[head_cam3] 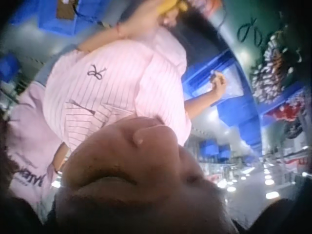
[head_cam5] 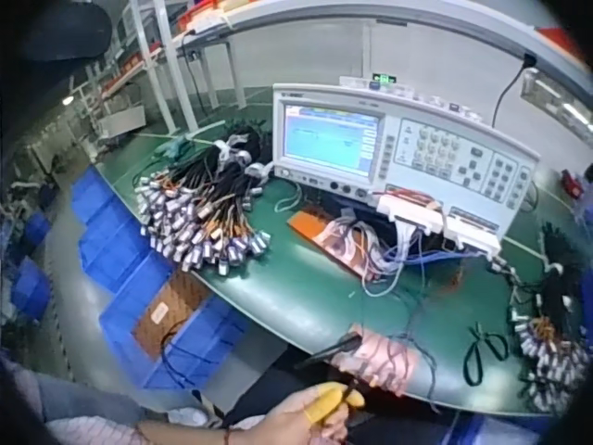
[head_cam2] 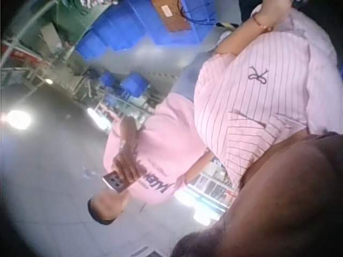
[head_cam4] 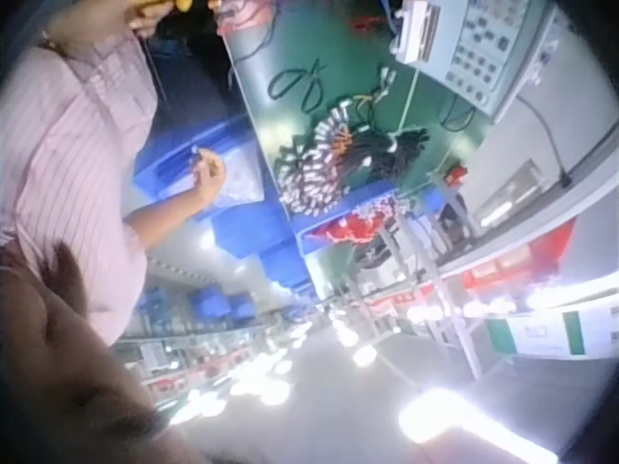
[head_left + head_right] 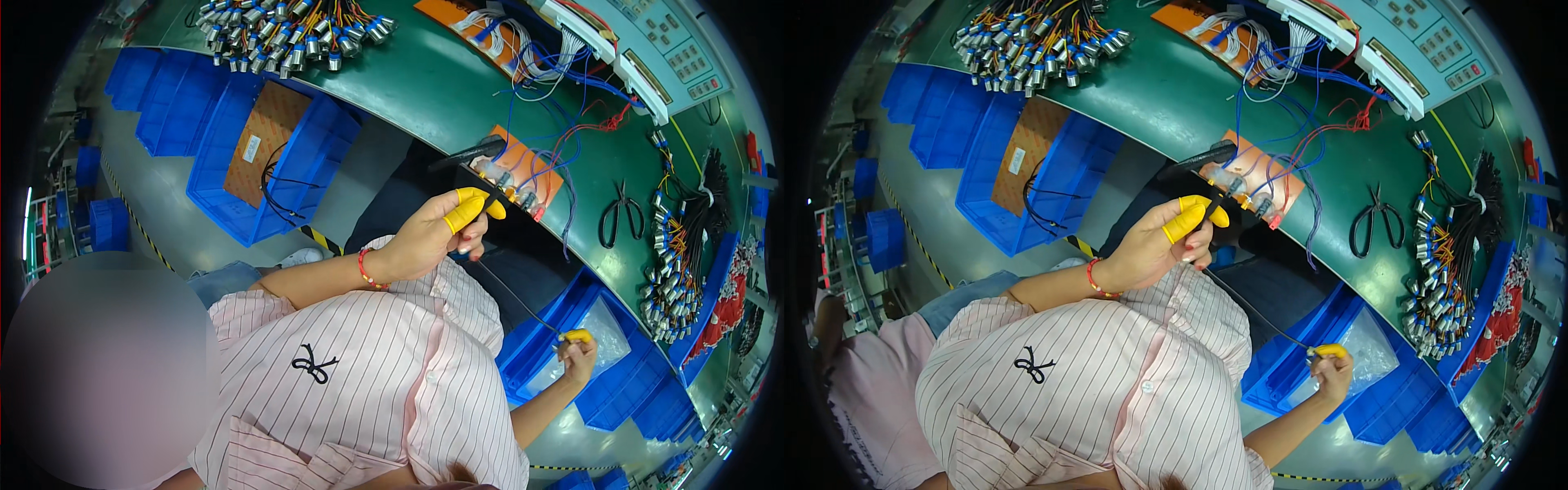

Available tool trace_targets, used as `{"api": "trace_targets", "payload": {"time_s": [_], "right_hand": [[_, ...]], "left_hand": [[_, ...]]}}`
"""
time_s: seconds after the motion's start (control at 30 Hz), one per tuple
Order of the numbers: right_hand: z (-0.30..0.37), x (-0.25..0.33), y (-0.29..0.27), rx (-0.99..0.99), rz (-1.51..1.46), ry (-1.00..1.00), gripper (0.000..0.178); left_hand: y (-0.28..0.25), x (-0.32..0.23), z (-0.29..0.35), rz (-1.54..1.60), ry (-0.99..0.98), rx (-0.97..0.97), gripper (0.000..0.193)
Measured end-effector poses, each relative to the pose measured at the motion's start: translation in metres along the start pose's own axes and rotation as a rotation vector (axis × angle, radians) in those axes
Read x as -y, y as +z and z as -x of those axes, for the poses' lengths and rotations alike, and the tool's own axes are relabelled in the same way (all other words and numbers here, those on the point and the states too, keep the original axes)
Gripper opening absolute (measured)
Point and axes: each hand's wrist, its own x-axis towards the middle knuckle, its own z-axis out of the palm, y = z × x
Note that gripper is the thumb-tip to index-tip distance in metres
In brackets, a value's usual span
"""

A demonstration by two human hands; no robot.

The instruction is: Assemble and test electronic wire harnesses and components at a workstation.

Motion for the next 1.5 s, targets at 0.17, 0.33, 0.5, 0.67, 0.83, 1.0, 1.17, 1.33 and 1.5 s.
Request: {"api": "trace_targets", "payload": {"time_s": [0.17, 0.33, 0.5, 0.67, 0.83, 1.0, 1.17, 1.33, 1.5], "right_hand": [[-0.013, -0.033, -0.018, -0.104, -0.546, -0.388, 0.027], [-0.059, -0.012, 0.033, -0.129, -1.122, -0.473, 0.018], [-0.070, 0.008, 0.060, 0.000, -1.420, -0.259, 0.034], [-0.075, 0.057, 0.123, -0.179, -1.017, -0.134, 0.034], [-0.080, 0.082, 0.158, -0.466, -0.311, -0.196, 0.027], [-0.091, 0.083, 0.185, -0.458, 0.327, -0.359, 0.015], [-0.108, 0.085, 0.200, -0.356, 0.627, -0.557, 0.012], [-0.120, 0.084, 0.212, -0.265, 0.704, -0.649, 0.014], [-0.125, 0.081, 0.216, -0.256, 0.690, -0.690, 0.014]], "left_hand": [[-0.004, 0.004, 0.001, -0.079, -0.050, -0.048, 0.025], [-0.008, 0.011, -0.003, -0.099, -0.115, -0.067, 0.023], [-0.005, 0.009, -0.008, -0.107, -0.187, -0.081, 0.019], [-0.004, 0.012, -0.011, -0.106, -0.203, -0.108, 0.020], [-0.006, 0.014, -0.013, -0.090, -0.184, -0.096, 0.021], [-0.008, 0.017, -0.015, -0.090, -0.232, -0.101, 0.019], [-0.004, 0.017, -0.016, -0.072, -0.208, -0.093, 0.020], [-0.006, 0.018, -0.017, -0.058, -0.212, -0.090, 0.022], [-0.003, 0.016, -0.017, -0.034, -0.249, -0.103, 0.022]]}}
